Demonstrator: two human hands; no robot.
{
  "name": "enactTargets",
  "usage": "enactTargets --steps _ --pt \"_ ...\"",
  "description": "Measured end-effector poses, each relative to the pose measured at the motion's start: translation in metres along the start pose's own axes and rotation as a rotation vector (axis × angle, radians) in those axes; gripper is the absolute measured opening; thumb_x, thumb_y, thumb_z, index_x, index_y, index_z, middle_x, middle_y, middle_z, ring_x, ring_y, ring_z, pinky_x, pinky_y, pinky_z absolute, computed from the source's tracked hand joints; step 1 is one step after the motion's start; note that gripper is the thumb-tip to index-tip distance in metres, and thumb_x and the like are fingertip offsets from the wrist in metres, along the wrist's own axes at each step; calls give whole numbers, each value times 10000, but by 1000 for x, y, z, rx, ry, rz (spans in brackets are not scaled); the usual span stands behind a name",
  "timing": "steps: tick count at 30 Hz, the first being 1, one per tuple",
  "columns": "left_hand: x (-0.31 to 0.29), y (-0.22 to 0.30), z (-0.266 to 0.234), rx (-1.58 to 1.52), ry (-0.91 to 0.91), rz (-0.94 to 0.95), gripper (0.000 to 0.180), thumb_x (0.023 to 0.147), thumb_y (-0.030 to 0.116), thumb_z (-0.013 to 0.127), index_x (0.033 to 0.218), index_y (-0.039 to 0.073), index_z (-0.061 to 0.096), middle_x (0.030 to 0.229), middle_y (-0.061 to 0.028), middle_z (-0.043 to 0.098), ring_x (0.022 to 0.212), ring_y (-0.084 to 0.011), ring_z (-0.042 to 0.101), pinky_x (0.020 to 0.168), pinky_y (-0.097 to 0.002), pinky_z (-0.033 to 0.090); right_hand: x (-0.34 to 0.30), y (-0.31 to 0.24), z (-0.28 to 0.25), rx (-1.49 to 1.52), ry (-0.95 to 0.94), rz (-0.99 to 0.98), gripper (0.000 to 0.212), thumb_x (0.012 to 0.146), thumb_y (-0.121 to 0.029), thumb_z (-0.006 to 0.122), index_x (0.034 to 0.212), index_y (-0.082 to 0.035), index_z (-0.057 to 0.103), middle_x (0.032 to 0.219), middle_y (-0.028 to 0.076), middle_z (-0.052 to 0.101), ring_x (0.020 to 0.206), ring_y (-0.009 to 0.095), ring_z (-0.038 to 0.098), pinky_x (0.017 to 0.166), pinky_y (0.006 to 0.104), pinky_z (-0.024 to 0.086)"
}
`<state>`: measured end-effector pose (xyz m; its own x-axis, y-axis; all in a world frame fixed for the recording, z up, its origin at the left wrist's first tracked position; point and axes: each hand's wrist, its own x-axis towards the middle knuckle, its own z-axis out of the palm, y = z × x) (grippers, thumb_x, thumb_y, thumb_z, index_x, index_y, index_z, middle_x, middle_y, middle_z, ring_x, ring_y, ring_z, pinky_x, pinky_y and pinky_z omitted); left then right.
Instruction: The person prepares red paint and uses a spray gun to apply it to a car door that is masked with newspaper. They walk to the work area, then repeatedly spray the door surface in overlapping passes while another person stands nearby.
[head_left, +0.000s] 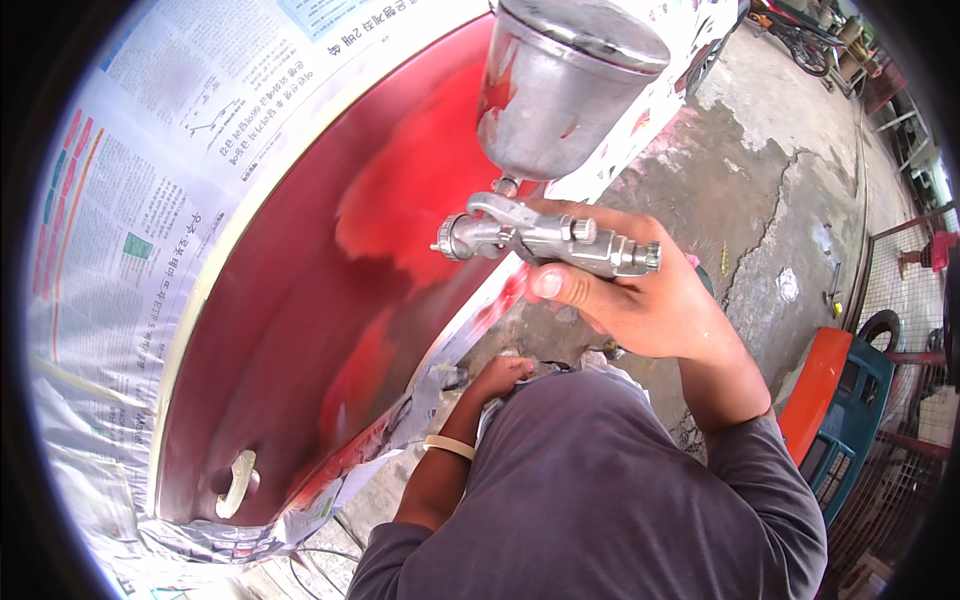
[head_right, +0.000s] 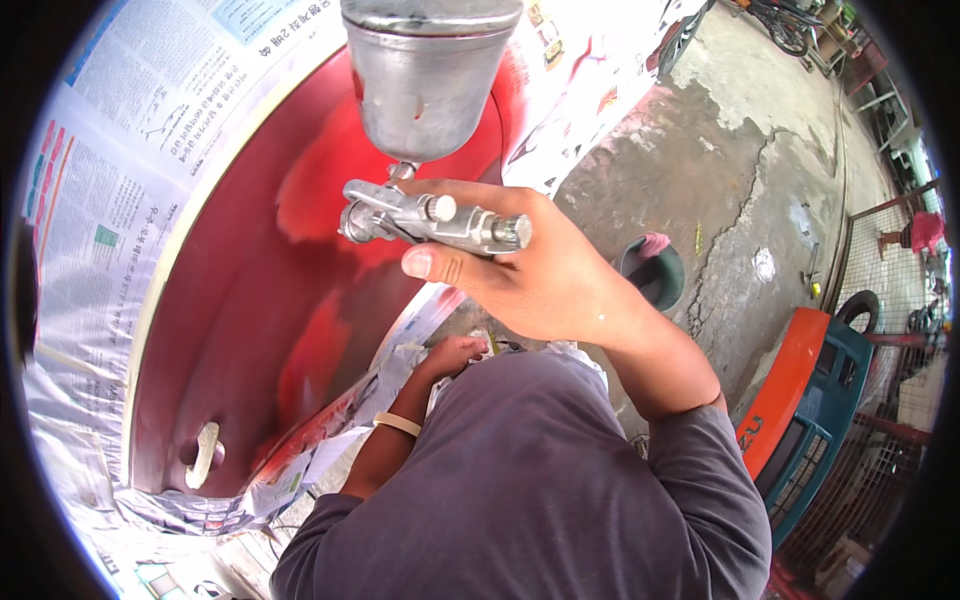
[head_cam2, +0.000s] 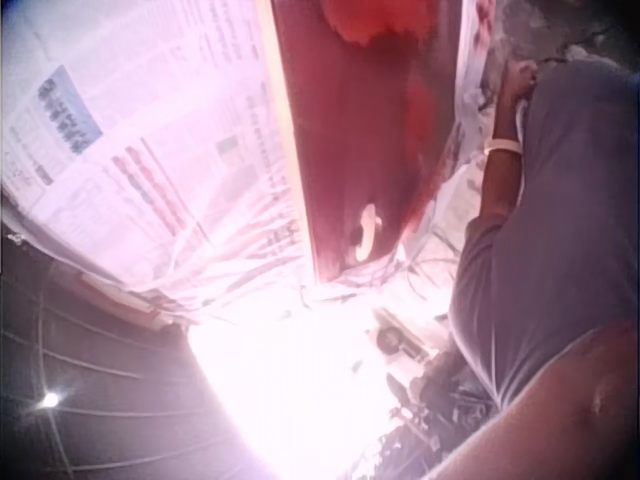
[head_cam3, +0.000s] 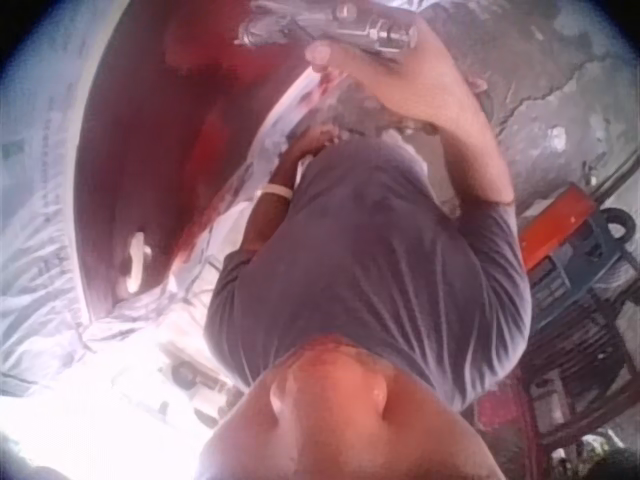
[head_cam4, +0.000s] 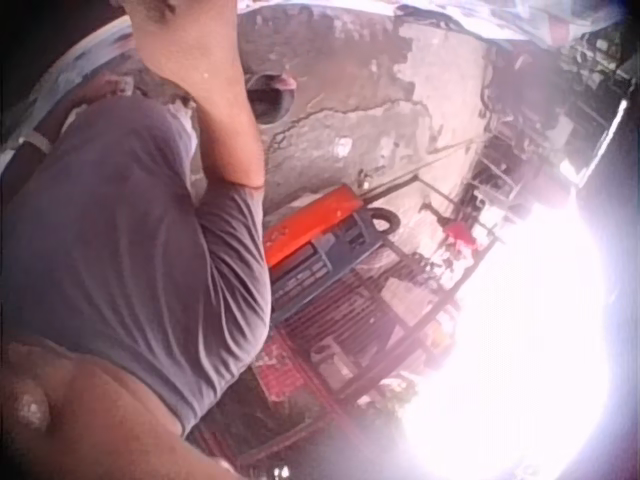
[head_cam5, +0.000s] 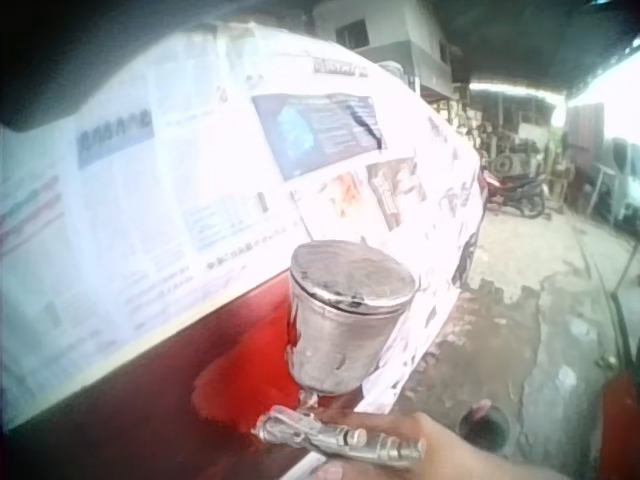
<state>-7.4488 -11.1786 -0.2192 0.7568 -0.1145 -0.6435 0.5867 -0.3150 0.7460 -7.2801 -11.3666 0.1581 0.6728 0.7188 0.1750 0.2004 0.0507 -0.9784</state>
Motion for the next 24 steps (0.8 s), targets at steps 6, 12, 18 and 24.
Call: enactTargets --steps 6,12,18,24 --pt "-7 -75 -5 -6 148 -48 340 949 308 651 1098 18 746 927 -87 759 847 -161 705 780 -315 537 2 -1 -7 -157 267 171 464 947 -209 733 1325 24 595 841 16 650 778 58 537 706 252 476" --pt "-52 -234 18 -117 317 -446 286 921 279 648 1045 50 765 904 -93 760 826 -151 706 759 -328 543 -7 -4 11 -51 223 149 493 956 -207 726 1348 43 566 908 37 681 812 67 566 736 259 494" --pt "-91 -325 22 486 -76 -283 275 884 289 687 1036 74 766 888 -101 759 745 -176 716 701 -339 555 -21 6 35 108 38 42 504 953 -171 727 1376 39 551 931 61 695 845 60 585 771 250 503" --pt "-68 -245 30 126 273 -411 314 924 347 660 999 62 770 921 -162 753 858 -231 737 745 -372 550 -9 -3 39 -3 129 13 475 960 -168 717 1359 42 566 881 44 693 778 44 570 700 248 491"
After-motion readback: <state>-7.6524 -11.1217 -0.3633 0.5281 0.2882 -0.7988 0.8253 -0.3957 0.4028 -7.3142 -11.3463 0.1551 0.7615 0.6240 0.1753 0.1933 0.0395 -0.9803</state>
